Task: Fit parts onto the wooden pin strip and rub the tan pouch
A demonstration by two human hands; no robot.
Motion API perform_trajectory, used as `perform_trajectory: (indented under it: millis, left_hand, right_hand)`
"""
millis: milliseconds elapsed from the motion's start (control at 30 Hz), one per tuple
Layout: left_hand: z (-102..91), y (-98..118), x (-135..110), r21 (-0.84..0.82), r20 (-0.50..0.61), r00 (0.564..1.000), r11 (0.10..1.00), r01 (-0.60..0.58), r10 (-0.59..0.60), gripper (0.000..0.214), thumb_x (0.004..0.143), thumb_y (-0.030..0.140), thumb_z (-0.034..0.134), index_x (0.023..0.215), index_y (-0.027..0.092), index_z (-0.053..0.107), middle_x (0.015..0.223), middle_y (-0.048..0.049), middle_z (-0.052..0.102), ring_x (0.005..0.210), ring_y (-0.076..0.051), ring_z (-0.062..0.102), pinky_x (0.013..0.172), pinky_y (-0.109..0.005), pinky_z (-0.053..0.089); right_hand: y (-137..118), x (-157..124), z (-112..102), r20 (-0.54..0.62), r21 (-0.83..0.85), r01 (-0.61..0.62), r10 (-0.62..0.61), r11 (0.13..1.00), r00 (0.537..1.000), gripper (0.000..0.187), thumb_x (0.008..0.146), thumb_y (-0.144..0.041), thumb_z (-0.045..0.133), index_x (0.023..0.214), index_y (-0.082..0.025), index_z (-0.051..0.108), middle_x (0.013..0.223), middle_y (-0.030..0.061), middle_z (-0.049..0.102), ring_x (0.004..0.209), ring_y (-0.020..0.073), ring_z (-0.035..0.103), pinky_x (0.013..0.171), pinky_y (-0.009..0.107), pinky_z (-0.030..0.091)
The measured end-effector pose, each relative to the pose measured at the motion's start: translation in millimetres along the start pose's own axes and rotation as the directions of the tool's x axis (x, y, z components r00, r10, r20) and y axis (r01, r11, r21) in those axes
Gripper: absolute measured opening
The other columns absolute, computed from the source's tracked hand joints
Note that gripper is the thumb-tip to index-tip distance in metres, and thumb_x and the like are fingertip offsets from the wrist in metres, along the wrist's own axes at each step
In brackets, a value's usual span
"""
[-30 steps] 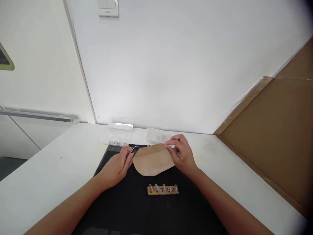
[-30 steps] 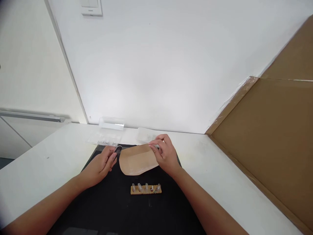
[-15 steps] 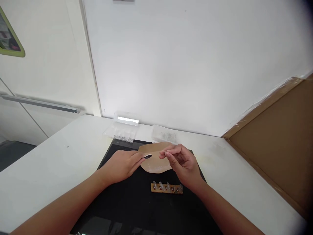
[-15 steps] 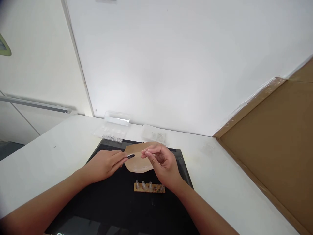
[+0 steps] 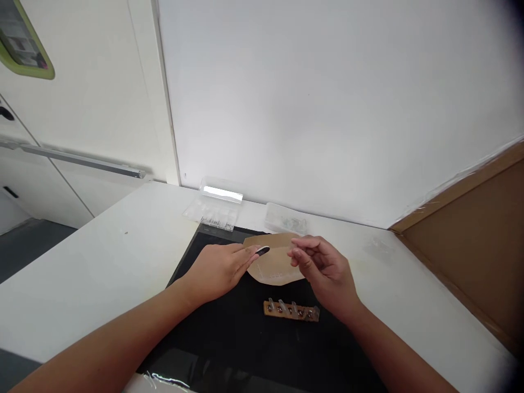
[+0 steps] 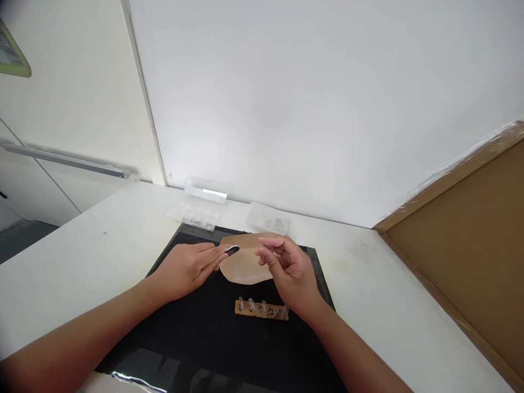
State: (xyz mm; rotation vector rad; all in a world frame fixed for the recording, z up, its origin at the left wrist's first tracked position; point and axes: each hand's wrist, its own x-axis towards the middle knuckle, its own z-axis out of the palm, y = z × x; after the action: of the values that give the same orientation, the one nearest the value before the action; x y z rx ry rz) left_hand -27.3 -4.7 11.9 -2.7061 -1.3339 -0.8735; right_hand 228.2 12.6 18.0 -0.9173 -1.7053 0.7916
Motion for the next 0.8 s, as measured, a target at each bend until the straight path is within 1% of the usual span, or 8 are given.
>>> perform_trajectory:
  millis: [67, 133, 233, 300, 400, 600, 700, 800]
  left_hand:
    - [-0.1, 0, 0, -0.002, -0.009, 1.000, 1.000, 0.019, -0.019, 0.040, 0.111, 0.037, 0.038, 0.133, 0.022, 0.068, 0.090, -0.0065, 0.075, 0.075, -0.018, 0.070, 0.063, -0.025, 0.049]
    - [0.1, 1, 0, -0.026, -0.005, 0.999, 0.999, 0.040, -0.040, 0.040, 0.111, 0.036, 0.038, 0.131, 0.021, 0.069, 0.095, -0.0078, 0.077, 0.081, -0.019, 0.072, 0.069, -0.028, 0.053]
    - [0.3, 4, 0, -0.133, 0.042, 0.999, 0.991, 0.029, -0.024, 0.039, 0.111, 0.034, 0.038, 0.135, 0.021, 0.066, 0.112, -0.0088, 0.077, 0.097, -0.021, 0.073, 0.083, -0.033, 0.058]
    - [-0.1, 7, 0, -0.213, 0.071, 0.997, 0.977, 0.019, -0.004, 0.038, 0.111, 0.031, 0.038, 0.137, 0.023, 0.064, 0.123, -0.0082, 0.075, 0.109, -0.022, 0.071, 0.093, -0.036, 0.057]
    - [-2.3, 13, 0, -0.297, 0.097, 0.995, 0.953, 0.052, -0.023, 0.037, 0.110, 0.028, 0.038, 0.136, 0.023, 0.064, 0.125, -0.0080, 0.073, 0.113, -0.023, 0.068, 0.099, -0.039, 0.056]
    - [-5.2, 17, 1, -0.419, 0.160, 0.983, 0.895, 0.155, -0.095, 0.045, 0.111, 0.036, 0.037, 0.152, 0.027, 0.052, 0.102, -0.0058, 0.067, 0.097, -0.021, 0.064, 0.092, -0.038, 0.055]
    - [-4.4, 17, 0, -0.469, 0.190, 0.975, 0.862, 0.193, -0.114, 0.048, 0.111, 0.041, 0.036, 0.157, 0.030, 0.046, 0.107, -0.0051, 0.063, 0.100, -0.019, 0.063, 0.097, -0.038, 0.054]
    - [-2.3, 18, 0, -0.483, 0.194, 0.974, 0.852, 0.202, -0.120, 0.047, 0.111, 0.041, 0.037, 0.154, 0.028, 0.050, 0.113, -0.0064, 0.063, 0.105, -0.019, 0.062, 0.102, -0.039, 0.052]
  right_hand:
    - [-3, 1, -1, 0.028, -0.063, 0.015, -0.014, 0.998, 1.000, 0.021, 0.099, -0.036, 0.066, 0.116, -0.025, 0.072, 0.091, 0.0048, 0.070, 0.074, 0.0157, 0.069, 0.058, 0.026, 0.058]
    - [-6, 0, 1, 0.111, -0.098, 0.018, -0.007, 0.995, 0.994, 0.023, 0.100, -0.037, 0.063, 0.118, -0.027, 0.074, 0.093, 0.0053, 0.071, 0.076, 0.0163, 0.070, 0.057, 0.026, 0.058]
    - [-8, -3, 8, 0.239, -0.106, -0.008, 0.033, 0.994, 0.970, 0.023, 0.102, -0.036, 0.060, 0.117, -0.028, 0.075, 0.087, 0.0036, 0.073, 0.079, 0.0171, 0.071, 0.061, 0.026, 0.059]
    - [-7, -5, 11, 0.255, -0.092, -0.022, 0.045, 0.996, 0.966, 0.022, 0.102, -0.036, 0.061, 0.116, -0.028, 0.076, 0.085, 0.0022, 0.075, 0.077, 0.0164, 0.071, 0.064, 0.027, 0.060]
    - [-4, -6, 11, 0.185, -0.082, -0.010, 0.025, 0.997, 0.982, 0.019, 0.101, -0.035, 0.064, 0.114, -0.029, 0.076, 0.083, 0.0003, 0.077, 0.075, 0.0163, 0.072, 0.069, 0.030, 0.061]
    - [-3, -8, 9, 0.035, -0.173, 0.079, -0.074, 0.982, 0.997, 0.015, 0.100, -0.033, 0.065, 0.105, -0.028, 0.078, 0.073, -0.0006, 0.072, 0.070, 0.0176, 0.070, 0.066, 0.033, 0.059]
    - [-5, -11, 10, -0.011, -0.185, 0.061, -0.064, 0.981, 0.998, 0.013, 0.099, -0.034, 0.066, 0.097, -0.026, 0.076, 0.071, -0.0004, 0.072, 0.067, 0.0173, 0.070, 0.065, 0.032, 0.059]
    - [-6, -13, 11, -0.054, -0.182, 0.080, -0.091, 0.980, 0.994, 0.013, 0.102, -0.033, 0.062, 0.094, -0.026, 0.069, 0.071, -0.0014, 0.071, 0.068, 0.0165, 0.070, 0.067, 0.032, 0.059]
